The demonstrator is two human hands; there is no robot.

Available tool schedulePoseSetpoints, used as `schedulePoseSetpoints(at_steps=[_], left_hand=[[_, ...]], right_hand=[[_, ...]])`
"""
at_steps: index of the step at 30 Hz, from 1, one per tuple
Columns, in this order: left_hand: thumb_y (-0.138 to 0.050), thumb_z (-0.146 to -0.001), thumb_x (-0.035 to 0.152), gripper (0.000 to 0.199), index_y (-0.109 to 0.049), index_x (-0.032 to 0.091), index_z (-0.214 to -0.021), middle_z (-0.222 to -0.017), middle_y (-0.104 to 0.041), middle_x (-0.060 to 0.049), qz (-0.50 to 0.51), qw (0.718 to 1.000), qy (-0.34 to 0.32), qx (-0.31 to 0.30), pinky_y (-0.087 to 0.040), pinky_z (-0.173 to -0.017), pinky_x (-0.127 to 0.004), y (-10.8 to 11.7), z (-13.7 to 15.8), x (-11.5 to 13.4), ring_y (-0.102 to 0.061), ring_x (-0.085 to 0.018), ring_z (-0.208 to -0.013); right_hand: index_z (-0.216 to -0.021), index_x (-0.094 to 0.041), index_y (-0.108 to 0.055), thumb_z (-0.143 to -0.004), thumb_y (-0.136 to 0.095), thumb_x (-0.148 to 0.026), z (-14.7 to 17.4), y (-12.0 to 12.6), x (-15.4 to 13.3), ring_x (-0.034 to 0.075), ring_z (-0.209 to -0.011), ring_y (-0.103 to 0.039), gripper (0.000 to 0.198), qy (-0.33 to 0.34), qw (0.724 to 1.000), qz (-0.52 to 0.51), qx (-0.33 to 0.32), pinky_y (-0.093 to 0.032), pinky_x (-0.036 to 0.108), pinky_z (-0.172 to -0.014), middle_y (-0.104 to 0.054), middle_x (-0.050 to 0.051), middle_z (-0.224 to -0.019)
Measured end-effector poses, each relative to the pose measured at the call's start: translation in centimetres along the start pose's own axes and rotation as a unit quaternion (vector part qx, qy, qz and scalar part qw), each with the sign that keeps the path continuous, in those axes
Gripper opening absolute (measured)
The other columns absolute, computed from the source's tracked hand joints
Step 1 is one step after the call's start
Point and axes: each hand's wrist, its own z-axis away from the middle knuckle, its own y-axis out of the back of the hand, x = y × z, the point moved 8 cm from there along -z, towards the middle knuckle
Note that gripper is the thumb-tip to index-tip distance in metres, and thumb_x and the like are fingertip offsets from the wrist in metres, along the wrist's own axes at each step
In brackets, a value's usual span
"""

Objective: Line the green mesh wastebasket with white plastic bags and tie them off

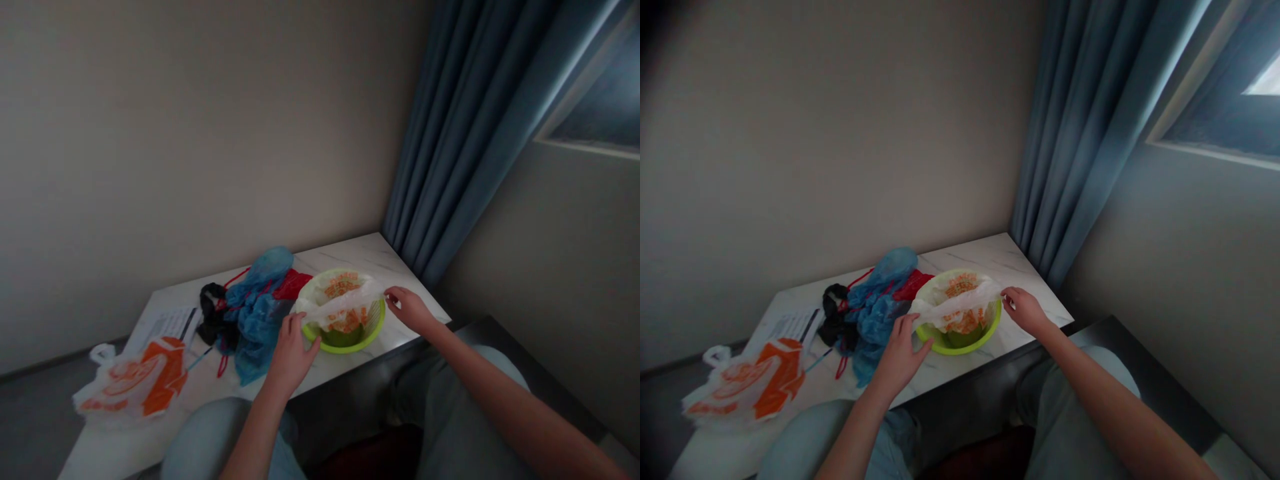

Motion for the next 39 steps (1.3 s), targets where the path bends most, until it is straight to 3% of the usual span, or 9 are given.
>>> schedulePoseSetpoints(at_steps=[5, 9, 14, 18, 23, 31, 39], left_hand=[[-0.058, -0.076, 0.013, 0.057, -0.043, 0.021, -0.130, -0.129, -0.047, -0.012, -0.022, 1.000, 0.003, -0.004, -0.040, -0.112, -0.050, 0.1, 0.9, -0.6, -0.050, -0.030, -0.127], [-0.060, -0.081, 0.024, 0.050, -0.046, 0.022, -0.129, -0.126, -0.052, -0.012, -0.014, 0.999, 0.027, -0.018, -0.050, -0.099, -0.048, -0.2, 1.4, -1.8, -0.061, -0.030, -0.113], [-0.058, -0.086, 0.031, 0.034, -0.050, 0.022, -0.118, -0.091, -0.065, -0.005, 0.014, 0.995, 0.072, -0.065, -0.051, -0.074, -0.034, -1.0, 1.8, -2.6, -0.068, -0.023, -0.082], [-0.054, -0.089, 0.032, 0.021, -0.052, 0.024, -0.109, -0.078, -0.064, -0.001, 0.028, 0.993, 0.064, -0.091, -0.047, -0.068, -0.030, -1.5, 2.0, -2.4, -0.065, -0.020, -0.071], [-0.055, -0.089, 0.032, 0.019, -0.056, 0.026, -0.106, -0.081, -0.068, -0.002, 0.015, 0.997, 0.047, -0.064, -0.049, -0.075, -0.033, -1.6, 2.2, -2.7, -0.067, -0.022, -0.079], [-0.047, -0.093, 0.034, 0.018, -0.059, 0.025, -0.084, -0.086, -0.068, -0.005, 0.013, 0.999, 0.000, -0.051, -0.049, -0.087, -0.038, -1.9, 2.6, -2.1, -0.065, -0.024, -0.090], [-0.044, -0.094, 0.032, 0.015, -0.055, 0.024, -0.090, -0.095, -0.066, -0.007, 0.035, 0.999, -0.009, -0.033, -0.048, -0.088, -0.039, -2.6, 3.1, -2.4, -0.063, -0.025, -0.096]], right_hand=[[-0.093, -0.019, -0.064, -0.087, -0.053, -0.019, 0.8, -0.1, -0.1, 0.019, -0.078, -0.059, 0.012, -0.015, 1.000, -0.007, 0.004, -0.045, 0.030, -0.075, -0.065, 0.005, -0.085], [-0.083, -0.020, -0.059, -0.086, -0.052, -0.017, 1.4, -0.4, -0.6, 0.018, -0.076, -0.059, 0.008, -0.011, 1.000, -0.012, 0.003, -0.044, 0.029, -0.074, -0.064, 0.004, -0.082], [-0.084, -0.020, -0.059, -0.086, -0.052, -0.017, 2.2, -1.2, -0.8, 0.018, -0.076, -0.060, 0.008, -0.018, 1.000, -0.006, -0.019, -0.044, 0.028, -0.073, -0.066, 0.004, -0.083], [-0.083, -0.020, -0.061, -0.084, -0.053, -0.015, 2.5, -1.7, -0.6, 0.019, -0.077, -0.061, 0.010, -0.004, 0.999, -0.007, -0.043, -0.045, 0.028, -0.074, -0.067, 0.004, -0.083], [-0.082, -0.019, -0.066, -0.082, -0.055, -0.011, 3.0, -3.0, -1.1, 0.020, -0.088, -0.063, 0.013, 0.062, 0.992, -0.025, -0.103, -0.047, 0.030, -0.083, -0.069, 0.007, -0.091], [-0.089, -0.019, -0.073, -0.084, -0.060, -0.015, 3.6, -4.2, -1.3, 0.022, -0.093, -0.064, 0.015, 0.082, 0.986, -0.032, -0.142, -0.049, 0.032, -0.087, -0.070, 0.009, -0.096], [-0.097, -0.018, -0.075, -0.087, -0.058, -0.018, 3.6, -4.8, -2.3, 0.023, -0.098, -0.065, 0.019, 0.087, 0.979, 0.038, -0.183, -0.049, 0.032, -0.089, -0.071, 0.011, -0.106]])
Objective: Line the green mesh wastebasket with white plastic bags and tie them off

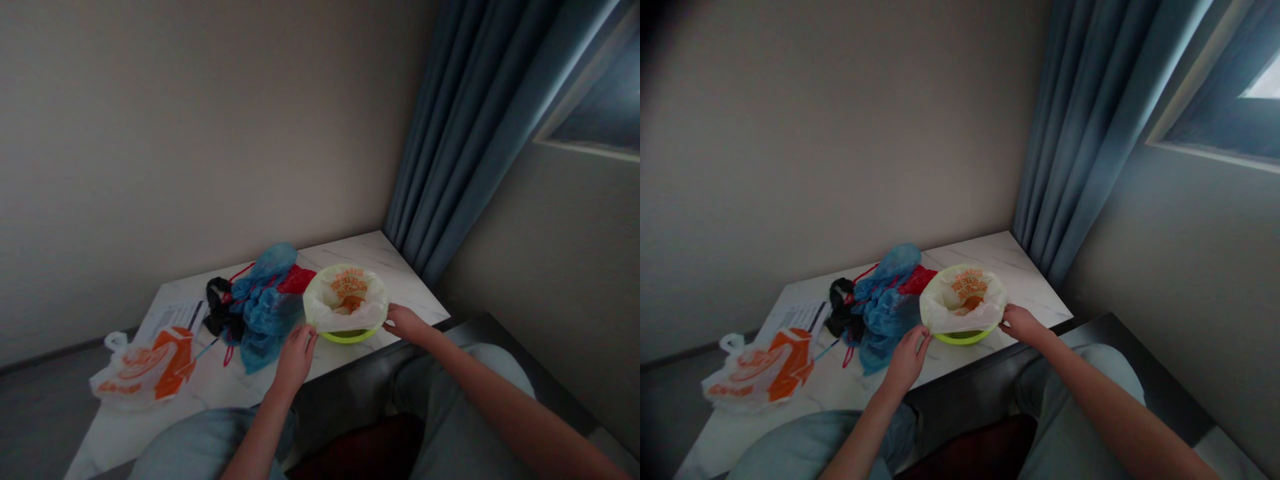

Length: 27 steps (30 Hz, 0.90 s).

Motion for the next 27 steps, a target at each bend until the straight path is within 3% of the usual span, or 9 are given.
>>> schedulePoseSetpoints(at_steps=[10, 15, 21, 27], left_hand=[[-0.048, -0.089, 0.022, 0.008, -0.056, 0.023, -0.089, -0.096, -0.066, -0.008, -0.005, 1.000, -0.015, -0.019, -0.050, -0.088, -0.040, -1.3, 0.0, -0.4, -0.064, -0.025, -0.096], [-0.049, -0.087, 0.016, 0.012, -0.057, 0.020, -0.095, -0.102, -0.066, -0.011, -0.041, 0.998, -0.034, -0.022, -0.050, -0.091, -0.042, -1.8, 0.0, -0.9, -0.062, -0.027, -0.101], [-0.048, -0.087, 0.014, 0.008, -0.054, 0.020, -0.088, -0.099, -0.064, -0.010, -0.074, 0.996, -0.038, -0.044, -0.049, -0.092, -0.043, -1.4, -0.5, -1.5, -0.061, -0.026, -0.099], [-0.048, -0.084, 0.010, 0.011, -0.052, 0.020, -0.083, -0.101, -0.062, -0.011, -0.103, 0.993, -0.019, -0.052, -0.047, -0.094, -0.044, -0.7, -0.9, -1.6, -0.059, -0.027, -0.101]], right_hand=[[-0.094, -0.016, -0.075, -0.087, -0.057, -0.021, -0.2, -3.2, 0.0, 0.027, -0.092, -0.070, 0.020, -0.041, 0.992, 0.101, -0.057, -0.050, 0.032, -0.083, -0.075, 0.016, -0.099], [-0.099, -0.016, -0.074, -0.089, -0.053, -0.022, -0.2, -3.7, 0.3, 0.027, -0.096, -0.071, 0.024, -0.077, 0.986, 0.113, -0.092, -0.050, 0.032, -0.083, -0.075, 0.016, -0.103], [-0.101, -0.017, -0.073, -0.090, -0.051, -0.023, -0.1, -3.7, 1.3, 0.027, -0.094, -0.071, 0.026, -0.122, 0.981, 0.118, -0.097, -0.049, 0.032, -0.080, -0.075, 0.015, -0.104], [-0.096, -0.018, -0.074, -0.081, -0.057, -0.018, 0.1, -3.6, 2.2, 0.026, -0.094, -0.070, 0.023, -0.146, 0.978, 0.108, -0.101, -0.048, 0.030, -0.077, -0.075, 0.013, -0.104]])
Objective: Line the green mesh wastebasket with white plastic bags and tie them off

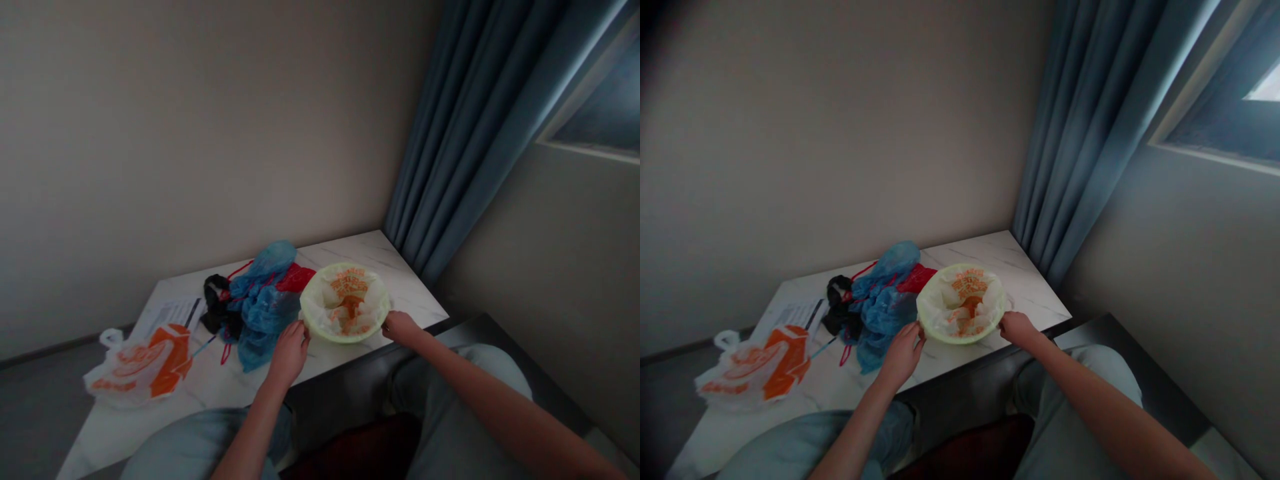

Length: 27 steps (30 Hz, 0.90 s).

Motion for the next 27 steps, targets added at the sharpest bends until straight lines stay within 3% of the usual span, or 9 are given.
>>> schedulePoseSetpoints(at_steps=[7, 10, 12, 14, 16, 18, 20, 24, 27], left_hand=[[-0.050, -0.081, 0.010, 0.011, -0.055, 0.020, -0.084, -0.109, -0.062, -0.013, 0.027, 0.999, 0.017, -0.017, -0.043, -0.101, -0.044, -0.3, -0.2, -0.6, -0.057, -0.029, -0.111], [-0.056, -0.074, 0.011, 0.012, -0.056, 0.021, -0.080, -0.118, -0.062, -0.012, 0.117, 0.992, 0.037, 0.001, -0.040, -0.106, -0.044, 0.5, -0.5, -1.3, -0.055, -0.029, -0.118], [-0.059, -0.069, 0.013, 0.014, -0.057, 0.021, -0.080, -0.122, -0.062, -0.011, 0.210, 0.971, 0.103, 0.045, -0.038, -0.108, -0.045, 1.8, -0.6, -3.0, -0.054, -0.028, -0.121], [-0.062, -0.069, 0.017, 0.014, -0.060, 0.021, -0.082, -0.118, -0.065, -0.009, 0.316, 0.920, 0.208, 0.106, -0.039, -0.107, -0.045, 3.0, -0.3, -5.4, -0.057, -0.028, -0.118], [-0.063, -0.072, 0.023, 0.012, -0.062, 0.021, -0.083, -0.110, -0.068, -0.008, 0.436, 0.832, 0.306, 0.155, -0.044, -0.101, -0.041, 3.6, 0.2, -7.6, -0.060, -0.026, -0.112], [-0.061, -0.077, 0.027, 0.010, -0.062, 0.020, -0.084, -0.103, -0.069, -0.008, 0.544, 0.731, 0.373, 0.177, -0.049, -0.090, -0.034, 3.5, 0.5, -8.8, -0.064, -0.023, -0.104], [-0.054, -0.085, 0.031, 0.013, -0.060, 0.019, -0.086, -0.097, -0.068, -0.009, 0.606, 0.652, 0.424, 0.167, -0.051, -0.079, -0.029, 3.0, 0.7, -9.2, -0.066, -0.020, -0.094], [-0.044, -0.093, 0.044, 0.028, -0.057, 0.020, -0.095, -0.092, -0.065, -0.010, 0.612, 0.595, 0.508, 0.116, -0.052, -0.066, -0.029, 1.3, 1.3, -8.9, -0.064, -0.020, -0.080], [-0.042, -0.093, 0.051, 0.035, -0.054, 0.021, -0.107, -0.090, -0.061, -0.009, 0.594, 0.583, 0.549, 0.075, -0.052, -0.062, -0.030, -0.3, 1.7, -8.4, -0.062, -0.021, -0.074]], right_hand=[[-0.091, -0.018, -0.075, -0.078, -0.058, -0.017, -0.2, -0.4, 0.2, 0.025, -0.090, -0.070, 0.022, -0.011, 1.000, -0.012, -0.004, -0.047, 0.029, -0.074, -0.075, 0.013, -0.097], [-0.089, -0.019, -0.075, -0.076, -0.060, -0.019, -0.2, 0.1, 0.6, 0.023, -0.087, -0.070, 0.020, 0.005, 0.998, -0.063, -0.012, -0.047, 0.028, -0.074, -0.075, 0.010, -0.095], [-0.089, -0.018, -0.074, -0.077, -0.059, -0.019, -0.1, 1.2, 1.5, 0.022, -0.086, -0.069, 0.019, 0.004, 0.993, -0.121, 0.006, -0.046, 0.027, -0.076, -0.076, 0.009, -0.093], [-0.086, -0.017, -0.072, -0.079, -0.053, -0.016, -0.2, 3.0, 3.4, 0.020, -0.084, -0.069, 0.021, -0.031, 0.982, -0.175, 0.060, -0.046, 0.027, -0.076, -0.075, 0.009, -0.090], [-0.082, -0.017, -0.069, -0.079, -0.049, -0.015, -0.1, 4.9, 5.9, 0.018, -0.074, -0.068, 0.020, -0.091, 0.959, -0.238, 0.127, -0.045, 0.027, -0.070, -0.073, 0.009, -0.082], [-0.081, -0.017, -0.064, -0.080, -0.048, -0.018, 0.0, 6.4, 8.3, 0.017, -0.064, -0.065, 0.016, -0.150, 0.914, -0.322, 0.196, -0.045, 0.027, -0.064, -0.070, 0.007, -0.075], [-0.083, -0.017, -0.060, -0.079, -0.049, -0.022, 0.2, 7.3, 10.0, 0.016, -0.060, -0.064, 0.013, -0.189, 0.851, -0.419, 0.254, -0.045, 0.027, -0.061, -0.068, 0.006, -0.077], [-0.094, -0.020, -0.057, -0.073, -0.053, -0.029, 0.1, 7.7, 11.3, 0.017, -0.069, -0.065, 0.023, -0.236, 0.717, -0.581, 0.304, -0.048, 0.027, -0.062, -0.068, 0.006, -0.090], [-0.101, -0.023, -0.057, -0.074, -0.053, -0.035, -0.2, 7.6, 10.6, 0.018, -0.078, -0.066, 0.029, -0.251, 0.679, -0.626, 0.289, -0.051, 0.029, -0.066, -0.068, 0.007, -0.100]])
